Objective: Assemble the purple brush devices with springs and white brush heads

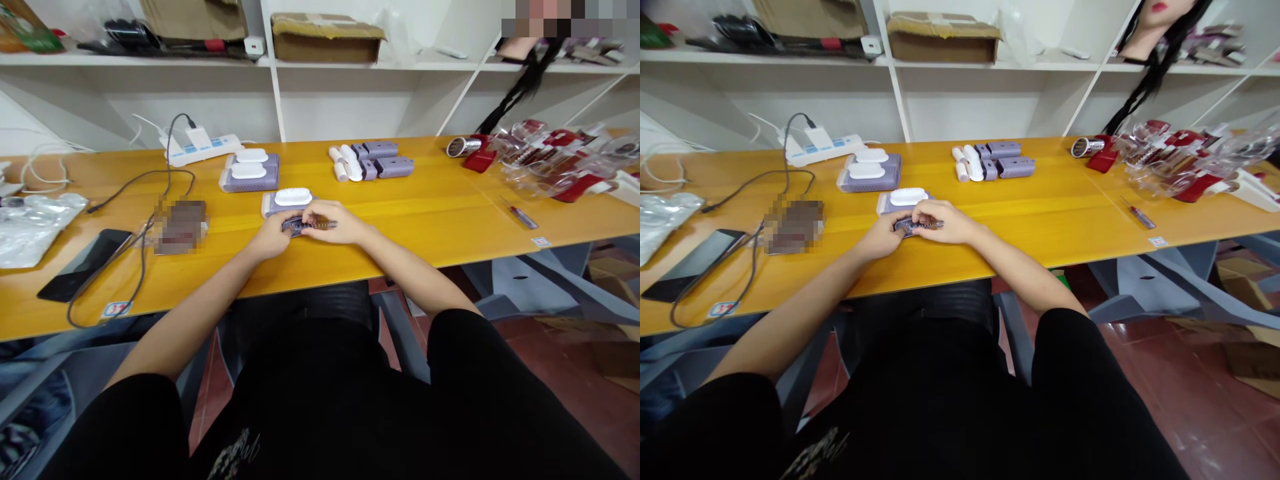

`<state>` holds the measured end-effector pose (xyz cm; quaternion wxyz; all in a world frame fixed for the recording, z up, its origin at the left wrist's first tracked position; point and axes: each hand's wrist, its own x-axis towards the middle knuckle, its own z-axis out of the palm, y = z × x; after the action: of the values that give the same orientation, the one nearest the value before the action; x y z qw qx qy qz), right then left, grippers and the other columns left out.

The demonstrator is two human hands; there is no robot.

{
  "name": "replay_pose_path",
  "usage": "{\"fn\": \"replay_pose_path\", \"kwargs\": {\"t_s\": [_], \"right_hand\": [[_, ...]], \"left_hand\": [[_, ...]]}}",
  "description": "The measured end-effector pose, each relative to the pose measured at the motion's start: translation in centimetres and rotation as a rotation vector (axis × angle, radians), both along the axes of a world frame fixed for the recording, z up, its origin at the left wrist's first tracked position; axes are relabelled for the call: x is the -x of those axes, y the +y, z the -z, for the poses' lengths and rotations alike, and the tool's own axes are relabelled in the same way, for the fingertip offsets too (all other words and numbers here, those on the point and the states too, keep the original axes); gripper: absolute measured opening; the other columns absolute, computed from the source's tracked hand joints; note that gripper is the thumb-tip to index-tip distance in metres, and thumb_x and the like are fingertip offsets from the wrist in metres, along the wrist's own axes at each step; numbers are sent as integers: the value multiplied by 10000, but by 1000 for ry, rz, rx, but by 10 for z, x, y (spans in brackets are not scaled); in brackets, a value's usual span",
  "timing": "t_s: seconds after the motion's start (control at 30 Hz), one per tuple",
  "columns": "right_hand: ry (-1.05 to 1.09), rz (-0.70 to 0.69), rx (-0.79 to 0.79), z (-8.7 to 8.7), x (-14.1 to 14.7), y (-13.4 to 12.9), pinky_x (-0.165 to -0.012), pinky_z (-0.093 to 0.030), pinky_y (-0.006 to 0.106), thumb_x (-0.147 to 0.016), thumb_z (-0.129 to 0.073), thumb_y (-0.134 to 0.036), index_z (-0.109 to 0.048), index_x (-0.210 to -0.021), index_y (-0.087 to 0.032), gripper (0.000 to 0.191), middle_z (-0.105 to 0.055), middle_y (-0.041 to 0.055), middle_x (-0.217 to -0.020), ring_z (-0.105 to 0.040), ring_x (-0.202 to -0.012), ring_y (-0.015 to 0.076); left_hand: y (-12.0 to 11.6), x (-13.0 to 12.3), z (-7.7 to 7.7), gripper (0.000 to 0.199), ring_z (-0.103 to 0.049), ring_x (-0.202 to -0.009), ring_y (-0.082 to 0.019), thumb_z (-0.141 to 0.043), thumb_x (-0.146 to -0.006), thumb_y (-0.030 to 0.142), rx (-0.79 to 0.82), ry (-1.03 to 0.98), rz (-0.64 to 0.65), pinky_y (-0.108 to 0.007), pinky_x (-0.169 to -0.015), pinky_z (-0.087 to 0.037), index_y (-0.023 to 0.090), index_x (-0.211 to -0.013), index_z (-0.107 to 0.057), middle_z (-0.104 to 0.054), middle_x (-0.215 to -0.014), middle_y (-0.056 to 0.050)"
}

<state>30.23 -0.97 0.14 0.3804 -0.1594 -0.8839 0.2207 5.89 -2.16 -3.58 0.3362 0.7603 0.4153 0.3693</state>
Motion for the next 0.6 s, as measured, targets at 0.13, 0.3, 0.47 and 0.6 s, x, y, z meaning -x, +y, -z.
{"fn": "replay_pose_path", "kwargs": {"t_s": [0.13,0.3,0.47,0.6], "right_hand": [[-26,5,-27,-1,-2,0,-801,-513,320,-1069,-752,-401,-687,-1054,-219,194,-697,13,-934,-628,-841,169],[-94,4,-66,-5,-3,-2,-779,-484,313,-1083,-686,-352,-695,-1081,-202,150,-664,4,-908,-585,-799,159],[-157,50,-43,-4,-1,-1,-796,-485,329,-1091,-652,-382,-719,-1097,-205,189,-688,21,-916,-583,-809,177],[-174,57,-39,-3,-1,0,-842,-506,348,-1095,-650,-405,-751,-1091,-195,233,-733,58,-976,-628,-864,200]], "left_hand": [[-1,-1,-1,502,-723,-1471,-368,-640,-885,127,15,-28,20,-587,-1406,-421,206,-1331,-858,-846,-1443,-97],[-1,-1,-1,532,-711,-1477,-359,-630,-874,116,24,-19,44,-593,-1401,-423,196,-1355,-843,-832,-1461,-118],[-2,-3,1,508,-721,-1455,-342,-639,-874,127,31,-45,28,-581,-1387,-441,211,-1332,-843,-841,-1433,-112],[-2,-4,0,469,-725,-1447,-343,-666,-874,144,28,-58,12,-583,-1385,-438,214,-1301,-847,-852,-1406,-108]]}}
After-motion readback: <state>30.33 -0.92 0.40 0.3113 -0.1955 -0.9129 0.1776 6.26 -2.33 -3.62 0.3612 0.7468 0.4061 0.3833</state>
